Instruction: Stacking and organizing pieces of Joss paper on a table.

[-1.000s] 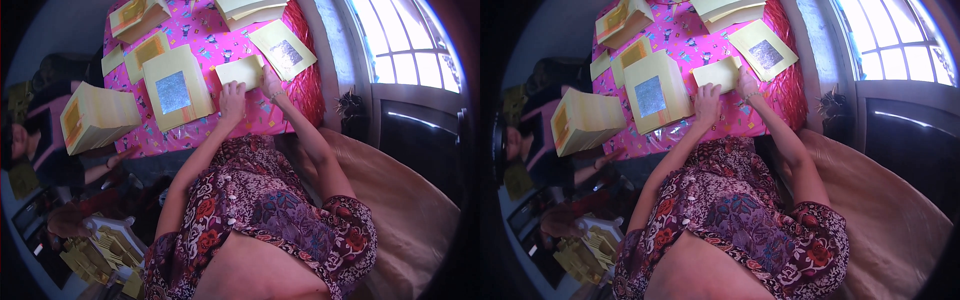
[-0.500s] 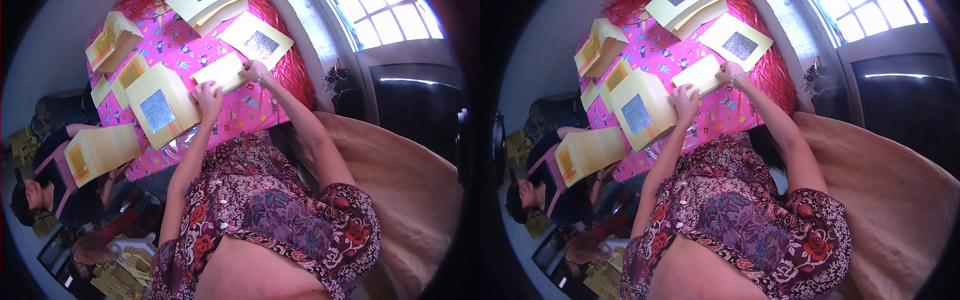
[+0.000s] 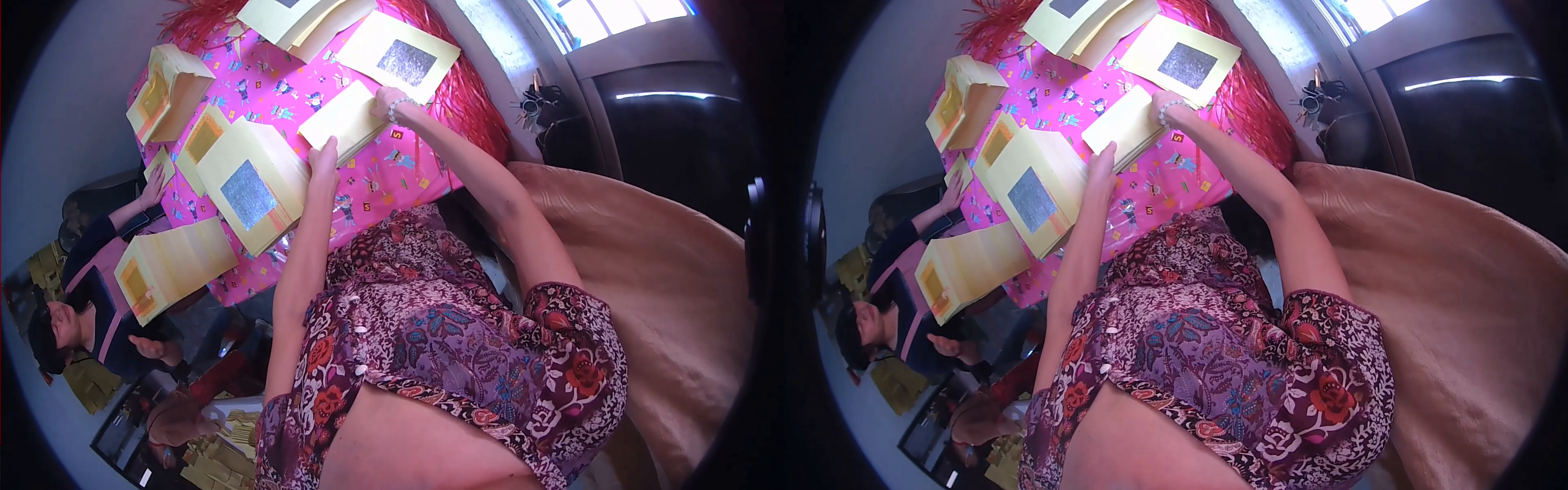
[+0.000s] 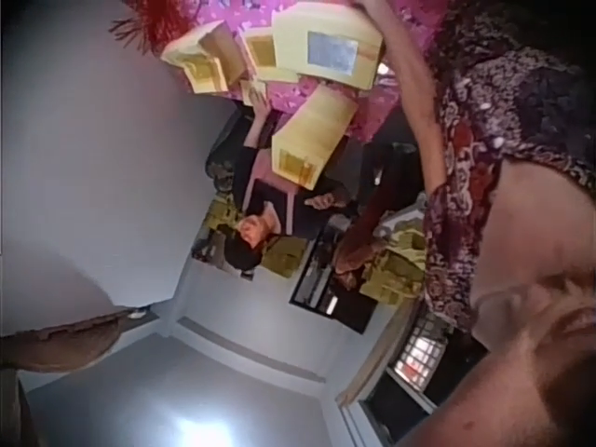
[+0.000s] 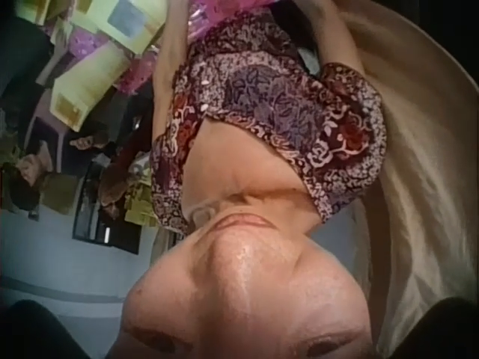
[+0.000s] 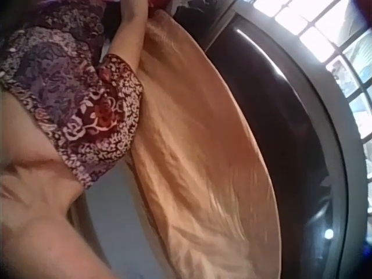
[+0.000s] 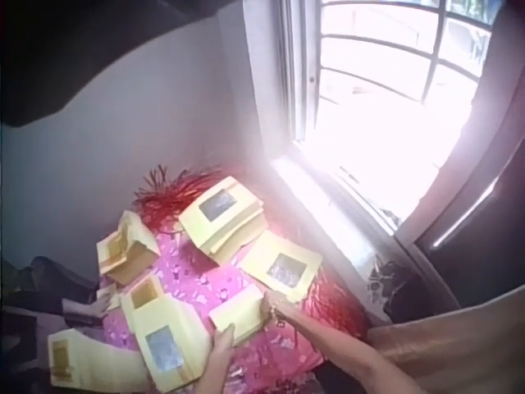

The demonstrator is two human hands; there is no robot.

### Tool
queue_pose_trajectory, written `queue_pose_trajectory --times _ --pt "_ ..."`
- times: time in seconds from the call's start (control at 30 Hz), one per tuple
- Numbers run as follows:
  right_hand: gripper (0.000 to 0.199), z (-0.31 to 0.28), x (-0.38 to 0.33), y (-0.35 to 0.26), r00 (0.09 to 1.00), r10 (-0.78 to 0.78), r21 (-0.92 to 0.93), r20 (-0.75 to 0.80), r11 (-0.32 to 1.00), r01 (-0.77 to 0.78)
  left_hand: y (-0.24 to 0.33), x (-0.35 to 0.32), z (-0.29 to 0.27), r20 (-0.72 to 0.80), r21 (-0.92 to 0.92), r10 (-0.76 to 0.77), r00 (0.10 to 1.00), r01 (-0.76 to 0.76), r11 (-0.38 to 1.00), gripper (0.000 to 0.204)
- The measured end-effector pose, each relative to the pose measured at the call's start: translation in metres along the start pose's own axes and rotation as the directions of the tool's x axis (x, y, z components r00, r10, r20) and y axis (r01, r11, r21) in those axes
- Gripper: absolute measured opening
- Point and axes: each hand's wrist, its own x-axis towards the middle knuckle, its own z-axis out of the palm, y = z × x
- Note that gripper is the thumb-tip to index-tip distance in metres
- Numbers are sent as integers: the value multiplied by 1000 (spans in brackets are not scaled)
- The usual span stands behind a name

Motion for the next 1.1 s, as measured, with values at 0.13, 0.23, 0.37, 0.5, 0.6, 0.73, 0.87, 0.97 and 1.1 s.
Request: queue_pose_trajectory --times 0.13,0.23,0.37,0.5,0.6,0.73,0.87,0.97,1.1 --pt "39 -4 7 6 998 42 64 40 997 -45 13 -6 6 19 -123 -67 998 69 990 48" --pt "39 -8 13 10 996 2 63 90 998 -8 13 -6 6 28 -204 -111 993 115 972 46" --pt "40 -8 13 0 997 13 0 78 1000 -13 1 3 -2 11 -285 -100 995 99 953 42" --pt "43 -5 17 8 993 37 90 108 995 -47 -2 6 1 -4 -245 -123 992 118 962 39" --pt "47 1 23 15 1000 -19 25 -13 999 19 -2 11 1 -14 -199 -146 989 140 970 39" --pt "44 0 26 3 997 61 31 53 998 -63 -12 22 -9 30 -203 -153 988 155 967 41" --pt "41 1 24 0 992 94 47 88 994 -99 -14 26 -10 -1 -205 -154 988 151 967 40" --pt "39 1 26 14 998 61 68 11 996 -61 -5 16 5 -5 -186 -183 983 179 966 39" --pt "36 -4 20 5 994 45 157 101 986 -61 -13 23 -12 64 -198 -145 987 155 968 41"
